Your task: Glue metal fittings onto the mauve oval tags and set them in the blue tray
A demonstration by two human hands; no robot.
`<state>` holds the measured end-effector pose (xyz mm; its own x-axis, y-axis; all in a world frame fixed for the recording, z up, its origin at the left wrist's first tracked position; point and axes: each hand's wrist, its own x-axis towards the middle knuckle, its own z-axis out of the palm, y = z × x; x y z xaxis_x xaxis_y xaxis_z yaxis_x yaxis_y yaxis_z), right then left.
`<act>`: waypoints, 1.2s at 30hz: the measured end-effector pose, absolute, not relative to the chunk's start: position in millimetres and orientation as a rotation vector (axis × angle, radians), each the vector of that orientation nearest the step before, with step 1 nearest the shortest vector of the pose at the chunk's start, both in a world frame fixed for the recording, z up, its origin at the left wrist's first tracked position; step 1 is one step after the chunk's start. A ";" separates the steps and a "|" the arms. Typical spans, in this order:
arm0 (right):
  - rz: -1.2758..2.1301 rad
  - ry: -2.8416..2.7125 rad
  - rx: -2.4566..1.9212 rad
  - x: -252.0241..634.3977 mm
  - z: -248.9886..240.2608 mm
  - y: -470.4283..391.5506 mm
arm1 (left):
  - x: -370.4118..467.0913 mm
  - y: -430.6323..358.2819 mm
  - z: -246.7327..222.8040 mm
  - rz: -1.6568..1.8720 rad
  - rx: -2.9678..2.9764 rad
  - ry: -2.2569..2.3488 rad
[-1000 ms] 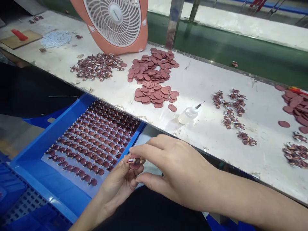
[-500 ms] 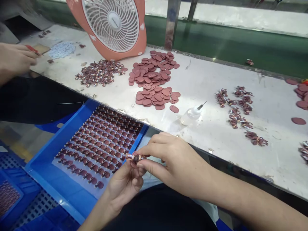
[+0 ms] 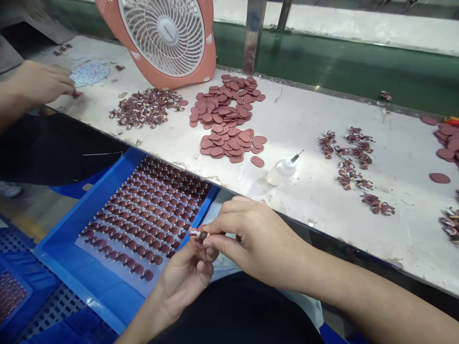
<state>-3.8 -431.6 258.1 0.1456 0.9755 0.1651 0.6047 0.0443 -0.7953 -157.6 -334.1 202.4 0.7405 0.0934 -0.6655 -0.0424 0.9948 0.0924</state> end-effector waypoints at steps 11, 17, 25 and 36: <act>0.634 -1.534 -1.624 -4.0 257.8 -428.6 | -159.5 -335.1 202.9 0.097 0.056 0.738; 0.676 -1.517 -1.602 -2.5 258.0 -426.8 | -161.9 -335.3 204.2 0.080 0.041 0.750; 0.679 -1.451 -1.593 -3.9 257.9 -422.6 | -164.0 -331.4 196.1 0.059 0.109 0.642; -0.357 -1.743 -1.610 -37.8 197.2 -404.9 | -171.8 -329.0 189.3 0.612 0.717 0.935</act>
